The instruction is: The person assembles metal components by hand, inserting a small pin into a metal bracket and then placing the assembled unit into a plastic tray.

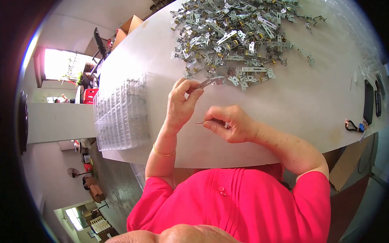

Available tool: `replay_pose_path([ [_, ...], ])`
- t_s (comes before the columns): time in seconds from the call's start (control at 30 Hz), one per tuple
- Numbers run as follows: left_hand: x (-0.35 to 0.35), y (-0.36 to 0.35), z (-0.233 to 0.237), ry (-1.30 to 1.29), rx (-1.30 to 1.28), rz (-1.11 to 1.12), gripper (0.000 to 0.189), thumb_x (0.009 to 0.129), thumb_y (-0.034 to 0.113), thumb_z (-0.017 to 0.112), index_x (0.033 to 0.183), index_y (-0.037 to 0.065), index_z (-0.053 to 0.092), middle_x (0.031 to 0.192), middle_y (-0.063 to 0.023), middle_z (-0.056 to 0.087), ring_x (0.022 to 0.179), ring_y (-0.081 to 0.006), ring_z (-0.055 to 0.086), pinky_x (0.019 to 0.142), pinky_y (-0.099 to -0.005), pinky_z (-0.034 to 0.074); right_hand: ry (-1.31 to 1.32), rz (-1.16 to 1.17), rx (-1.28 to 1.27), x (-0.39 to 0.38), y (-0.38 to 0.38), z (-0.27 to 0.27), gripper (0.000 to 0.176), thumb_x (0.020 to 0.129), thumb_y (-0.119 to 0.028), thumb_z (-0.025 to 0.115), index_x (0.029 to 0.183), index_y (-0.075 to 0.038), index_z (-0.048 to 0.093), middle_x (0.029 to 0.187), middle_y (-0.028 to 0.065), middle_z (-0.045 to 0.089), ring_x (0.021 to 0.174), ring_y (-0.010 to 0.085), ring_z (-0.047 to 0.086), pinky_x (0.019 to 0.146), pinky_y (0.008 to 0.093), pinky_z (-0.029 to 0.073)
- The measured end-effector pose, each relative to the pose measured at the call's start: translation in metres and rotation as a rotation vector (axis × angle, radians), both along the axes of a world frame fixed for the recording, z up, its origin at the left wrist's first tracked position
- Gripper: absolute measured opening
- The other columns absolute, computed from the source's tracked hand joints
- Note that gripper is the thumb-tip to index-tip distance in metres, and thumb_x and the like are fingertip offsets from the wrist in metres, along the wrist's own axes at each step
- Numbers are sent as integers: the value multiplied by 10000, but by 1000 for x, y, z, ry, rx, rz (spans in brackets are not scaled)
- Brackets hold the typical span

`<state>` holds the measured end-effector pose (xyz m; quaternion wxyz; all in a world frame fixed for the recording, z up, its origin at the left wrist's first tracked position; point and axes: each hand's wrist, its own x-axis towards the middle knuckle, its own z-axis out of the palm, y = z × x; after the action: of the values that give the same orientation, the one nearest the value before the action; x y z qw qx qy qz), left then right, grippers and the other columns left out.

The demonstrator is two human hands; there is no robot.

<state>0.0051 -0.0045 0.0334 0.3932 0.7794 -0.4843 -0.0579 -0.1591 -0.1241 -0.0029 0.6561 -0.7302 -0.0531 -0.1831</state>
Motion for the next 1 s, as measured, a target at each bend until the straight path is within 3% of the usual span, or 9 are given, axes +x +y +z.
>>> replay_pose_path([
  [0.13, 5, -5, 12, -16, -36, 54, 124, 860, 7, 717, 974, -21, 680, 840, -60, 595, 767, -142, 578, 736, -283, 483, -20, 21, -46, 0, -1, 3, 66, 904, -83, 706, 928, -54, 651, 724, 83, 642, 594, 193, 611, 520, 319, 477],
  [0.2, 7, -10, 26, 47, -82, 68, 93, 878, 32, 714, 962, -1, 688, 844, -81, 619, 807, -186, 607, 746, -311, 495, -20, 24, -51, 1, -2, 3, 60, 903, -82, 700, 927, -52, 654, 723, 91, 642, 596, 210, 620, 518, 324, 478],
  [0.33, 24, -12, 47, 255, -227, 145, 105, 901, 42, 700, 979, -27, 693, 887, -23, 649, 814, -88, 578, 750, -255, 469, -43, 54, -53, 3, -2, 1, 52, 907, -81, 688, 920, -46, 652, 693, 98, 629, 580, 218, 624, 512, 326, 471],
  [0.4, 27, -10, 56, 358, -38, 197, 123, 912, 78, 684, 963, -34, 688, 867, -22, 647, 814, -83, 573, 742, -250, 464, -40, 60, -43, 4, -3, 2, 54, 907, -82, 687, 915, -44, 650, 684, 98, 625, 572, 217, 623, 512, 327, 470],
  [0.47, 32, 5, 46, 293, 37, 136, 163, 910, 112, 675, 949, -46, 677, 838, -47, 643, 792, -97, 572, 719, -259, 460, -37, 43, -33, 2, -3, 1, 63, 915, -78, 681, 916, -38, 633, 681, 88, 628, 556, 204, 609, 515, 320, 466],
  [0.53, 20, 23, 45, 182, 245, 107, 162, 944, 126, 665, 979, -29, 688, 839, -7, 667, 797, -67, 572, 741, -243, 466, -52, 10, 33, 3, -1, -1, 63, 921, -79, 679, 921, -46, 624, 679, 82, 627, 557, 195, 603, 513, 317, 462],
  [0.67, 13, 62, 19, 352, 367, 142, 164, 918, 118, 673, 953, -42, 662, 771, -33, 647, 765, -84, 576, 703, -271, 474, -30, -25, 54, 7, 0, -6, 67, 938, -85, 673, 942, -72, 607, 699, 73, 632, 589, 182, 599, 521, 317, 456],
  [0.87, 5, 82, 0, 289, 464, 202, 204, 902, 143, 680, 941, -56, 652, 772, -78, 629, 714, -123, 569, 661, -296, 467, 165, -7, -181, 9, -5, -2, 69, 936, -90, 663, 948, -59, 603, 804, 104, 652, 702, 259, 622, 634, 361, 493],
  [1.0, -2, 78, 4, 209, 437, 270, 264, 889, 162, 695, 1046, -42, 635, 758, -92, 603, 724, -166, 576, 690, -323, 477, 160, -87, -191, 15, -9, -8, 54, 936, -79, 651, 947, -51, 606, 838, 116, 654, 734, 285, 620, 680, 375, 498],
])
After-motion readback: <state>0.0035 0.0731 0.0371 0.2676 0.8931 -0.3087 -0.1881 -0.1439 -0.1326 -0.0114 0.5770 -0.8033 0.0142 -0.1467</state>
